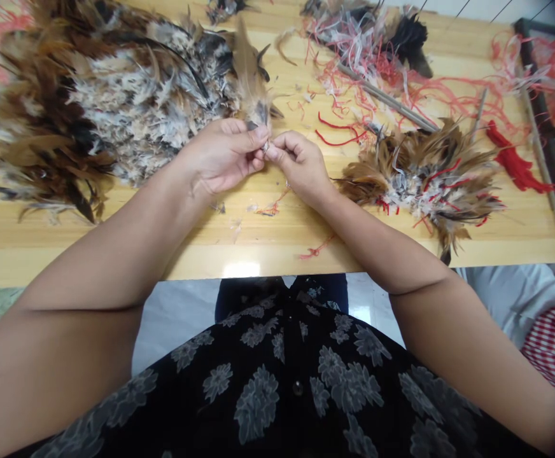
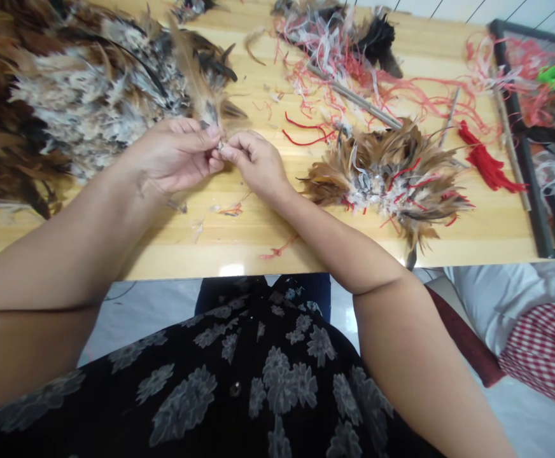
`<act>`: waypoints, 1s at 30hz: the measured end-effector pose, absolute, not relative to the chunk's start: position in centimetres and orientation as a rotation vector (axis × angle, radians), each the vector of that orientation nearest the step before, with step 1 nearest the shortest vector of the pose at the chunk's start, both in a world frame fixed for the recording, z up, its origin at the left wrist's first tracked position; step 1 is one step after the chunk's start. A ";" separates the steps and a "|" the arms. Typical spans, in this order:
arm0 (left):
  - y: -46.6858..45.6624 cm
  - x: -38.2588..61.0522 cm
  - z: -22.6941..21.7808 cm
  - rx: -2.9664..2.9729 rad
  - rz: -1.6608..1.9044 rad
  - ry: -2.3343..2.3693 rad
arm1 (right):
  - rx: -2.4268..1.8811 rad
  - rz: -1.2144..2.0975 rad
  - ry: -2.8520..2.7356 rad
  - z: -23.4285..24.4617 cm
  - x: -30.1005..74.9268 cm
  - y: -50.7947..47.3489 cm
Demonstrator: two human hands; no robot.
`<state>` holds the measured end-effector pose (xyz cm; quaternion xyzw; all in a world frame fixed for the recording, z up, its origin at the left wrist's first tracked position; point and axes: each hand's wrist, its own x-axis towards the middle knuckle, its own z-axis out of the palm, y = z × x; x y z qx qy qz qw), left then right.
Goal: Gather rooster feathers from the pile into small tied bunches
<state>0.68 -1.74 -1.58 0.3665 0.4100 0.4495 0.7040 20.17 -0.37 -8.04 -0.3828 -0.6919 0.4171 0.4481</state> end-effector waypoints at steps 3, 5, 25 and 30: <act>-0.9 0.0 -2.5 0.943 1.024 0.898 | -0.948 1.106 -1.694 -7.2 20.3 -0.6; -0.6 -0.4 -2.8 1.017 1.044 0.886 | -0.960 1.147 -1.660 -6.8 20.4 -0.6; -2.9 1.5 -0.5 1.231 1.058 0.904 | -0.936 1.191 -1.616 -7.7 19.9 0.5; -3.8 3.4 4.2 1.243 0.893 0.895 | -0.950 1.163 -1.588 -5.8 19.9 0.3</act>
